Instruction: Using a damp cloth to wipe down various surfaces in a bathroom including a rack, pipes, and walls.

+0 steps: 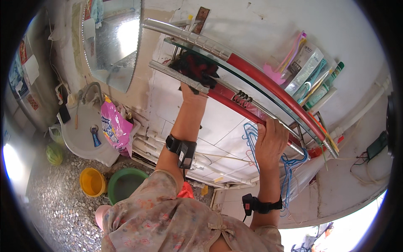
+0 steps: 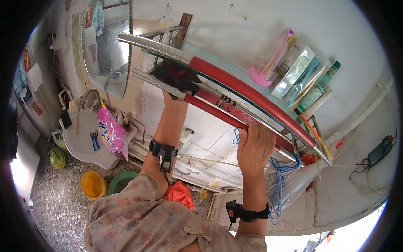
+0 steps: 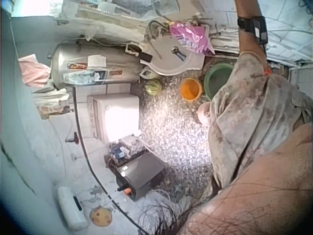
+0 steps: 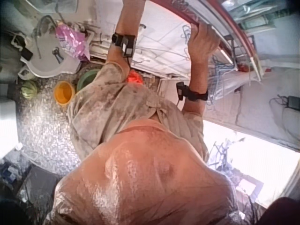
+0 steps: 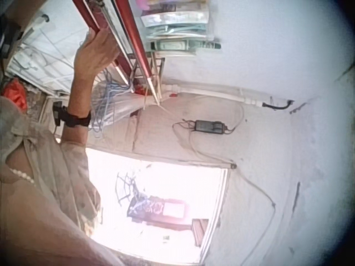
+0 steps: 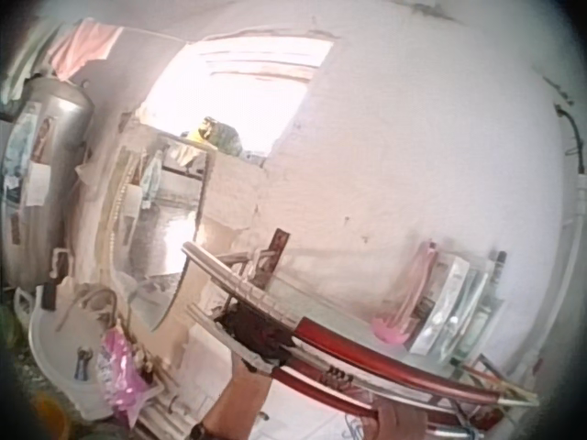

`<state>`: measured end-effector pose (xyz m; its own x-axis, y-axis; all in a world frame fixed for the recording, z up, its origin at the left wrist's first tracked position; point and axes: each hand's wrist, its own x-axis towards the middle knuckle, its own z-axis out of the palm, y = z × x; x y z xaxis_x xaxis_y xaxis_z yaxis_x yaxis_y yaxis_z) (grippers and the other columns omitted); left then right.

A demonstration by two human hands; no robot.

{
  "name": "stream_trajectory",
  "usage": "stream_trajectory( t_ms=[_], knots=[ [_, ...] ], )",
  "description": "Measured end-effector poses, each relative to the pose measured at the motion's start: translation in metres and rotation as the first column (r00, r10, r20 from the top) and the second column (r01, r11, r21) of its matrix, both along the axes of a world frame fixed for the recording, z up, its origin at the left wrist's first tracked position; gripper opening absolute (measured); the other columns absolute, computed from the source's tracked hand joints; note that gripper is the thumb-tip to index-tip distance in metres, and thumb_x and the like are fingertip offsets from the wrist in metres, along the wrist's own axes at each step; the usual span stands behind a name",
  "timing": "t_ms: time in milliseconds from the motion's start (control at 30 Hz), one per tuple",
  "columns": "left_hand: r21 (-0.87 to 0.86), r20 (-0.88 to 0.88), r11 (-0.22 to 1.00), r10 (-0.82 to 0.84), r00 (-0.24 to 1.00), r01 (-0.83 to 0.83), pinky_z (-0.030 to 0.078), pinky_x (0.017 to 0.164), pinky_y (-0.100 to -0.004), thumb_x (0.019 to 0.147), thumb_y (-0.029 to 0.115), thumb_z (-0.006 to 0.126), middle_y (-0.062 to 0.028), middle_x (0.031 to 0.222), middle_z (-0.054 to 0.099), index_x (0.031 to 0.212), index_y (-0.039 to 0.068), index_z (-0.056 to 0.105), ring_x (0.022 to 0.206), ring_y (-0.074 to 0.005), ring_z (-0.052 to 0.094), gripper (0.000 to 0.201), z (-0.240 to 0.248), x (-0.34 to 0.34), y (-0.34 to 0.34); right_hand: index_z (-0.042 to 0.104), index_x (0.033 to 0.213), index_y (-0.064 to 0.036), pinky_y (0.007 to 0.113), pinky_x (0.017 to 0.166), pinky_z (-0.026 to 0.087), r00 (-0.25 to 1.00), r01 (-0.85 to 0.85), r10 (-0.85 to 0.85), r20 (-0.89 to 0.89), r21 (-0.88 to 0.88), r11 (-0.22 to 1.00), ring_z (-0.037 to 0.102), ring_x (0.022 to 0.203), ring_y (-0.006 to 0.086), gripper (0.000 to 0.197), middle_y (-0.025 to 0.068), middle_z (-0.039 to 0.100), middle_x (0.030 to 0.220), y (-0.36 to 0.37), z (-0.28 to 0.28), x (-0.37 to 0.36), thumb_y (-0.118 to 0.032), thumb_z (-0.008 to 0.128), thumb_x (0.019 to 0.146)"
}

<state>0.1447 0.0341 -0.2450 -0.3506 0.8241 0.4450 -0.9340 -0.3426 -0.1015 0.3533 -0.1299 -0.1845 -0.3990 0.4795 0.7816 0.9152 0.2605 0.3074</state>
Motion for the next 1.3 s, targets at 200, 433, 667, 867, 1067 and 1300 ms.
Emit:
stream_trajectory(
  t_ms=[200, 433, 667, 867, 1067, 1300],
  knots=[
    [-0.152, 0.083, 0.936, -0.309, 0.947, 0.319, 0.049, 0.096, -0.0522, 0.094, 0.036, 0.056, -0.0083, 0.121, 0.059, 0.126, 0.013, 0.051, 0.106, -0.0297, 0.059, 0.039, 0.004, 0.054, -0.034, 0.053, 0.093, -0.0047, 0.047, 0.077, 0.041, 1.0, 0.008, -0.009, 0.019, 0.055, 0.998, 0.054, 0.085, 0.0338, 0.03, 0.0132, 0.055, 0.088, 0.001, 0.002, 0.0, -0.034, 0.049, 0.097],
    [-0.093, 0.036, 0.941, -0.322, 0.946, 0.324, 0.05, 0.092, -0.0512, 0.091, 0.036, 0.058, -0.0134, 0.107, 0.064, 0.118, 0.009, 0.055, 0.101, -0.0325, 0.061, 0.038, 0.017, 0.015, -0.037, 0.056, 0.102, -0.0025, 0.047, 0.077, 0.04, 1.0, 0.028, -0.028, 0.013, -0.009, 1.0, 0.055, 0.085, 0.036, 0.026, 0.016, 0.056, 0.09, -0.002, 0.001, 0.004, -0.027, 0.048, 0.098],
    [0.436, -0.038, 0.808, -0.423, 0.905, 0.396, 0.05, 0.091, -0.0559, 0.095, 0.046, 0.049, -0.0119, 0.115, 0.063, 0.125, 0.013, 0.054, 0.105, -0.0409, 0.059, 0.045, -0.001, -0.018, -0.001, 0.053, 0.093, -0.0053, 0.047, 0.079, 0.041, 0.999, 0.042, -0.042, -0.008, -0.009, 0.999, 0.054, 0.085, 0.0335, 0.033, 0.0131, 0.056, 0.088, -0.003, 0.0, 0.001, -0.037, 0.045, 0.099],
    [-0.005, 0.016, 0.94, -0.341, 0.94, 0.341, 0.052, 0.086, -0.0475, 0.094, 0.036, 0.054, -0.0106, 0.111, 0.065, 0.121, 0.013, 0.056, 0.102, -0.0311, 0.062, 0.036, 0.006, 0.047, -0.04, 0.052, 0.092, -0.0054, 0.047, 0.077, 0.041, 0.999, 0.051, -0.051, -0.001, -0.012, 0.999, 0.054, 0.085, 0.0335, 0.034, 0.0127, 0.055, 0.087, 0.0, -0.001, 0.001, -0.037, 0.045, 0.099],
    [0.005, -0.228, 0.967, -0.248, 0.941, 0.256, 0.054, 0.083, -0.0411, 0.092, 0.024, 0.057, -0.0102, 0.101, 0.066, 0.113, 0.011, 0.056, 0.095, -0.0288, 0.064, 0.024, 0.01, 0.049, -0.045, 0.053, 0.093, -0.005, 0.047, 0.078, 0.041, 0.999, 0.039, -0.039, 0.0, -0.015, 0.999, 0.054, 0.086, 0.0343, 0.031, 0.0137, 0.056, 0.088, 0.0, 0.0, 0.002, -0.035, 0.045, 0.099],
    [-0.118, -0.106, 0.987, -0.123, 0.987, 0.111, 0.059, 0.072, -0.0449, 0.093, 0.016, 0.052, -0.0098, 0.09, 0.061, 0.097, 0.007, 0.055, 0.075, -0.0275, 0.064, 0.01, 0.024, -0.034, -0.045, 0.054, 0.094, -0.0055, 0.047, 0.079, 0.041, 0.997, 0.081, -0.081, -0.017, -0.036, 0.996, 0.055, 0.088, 0.0331, 0.03, 0.0131, 0.057, 0.091, -0.003, -0.002, 0.002, -0.035, 0.046, 0.098]
  ],
)
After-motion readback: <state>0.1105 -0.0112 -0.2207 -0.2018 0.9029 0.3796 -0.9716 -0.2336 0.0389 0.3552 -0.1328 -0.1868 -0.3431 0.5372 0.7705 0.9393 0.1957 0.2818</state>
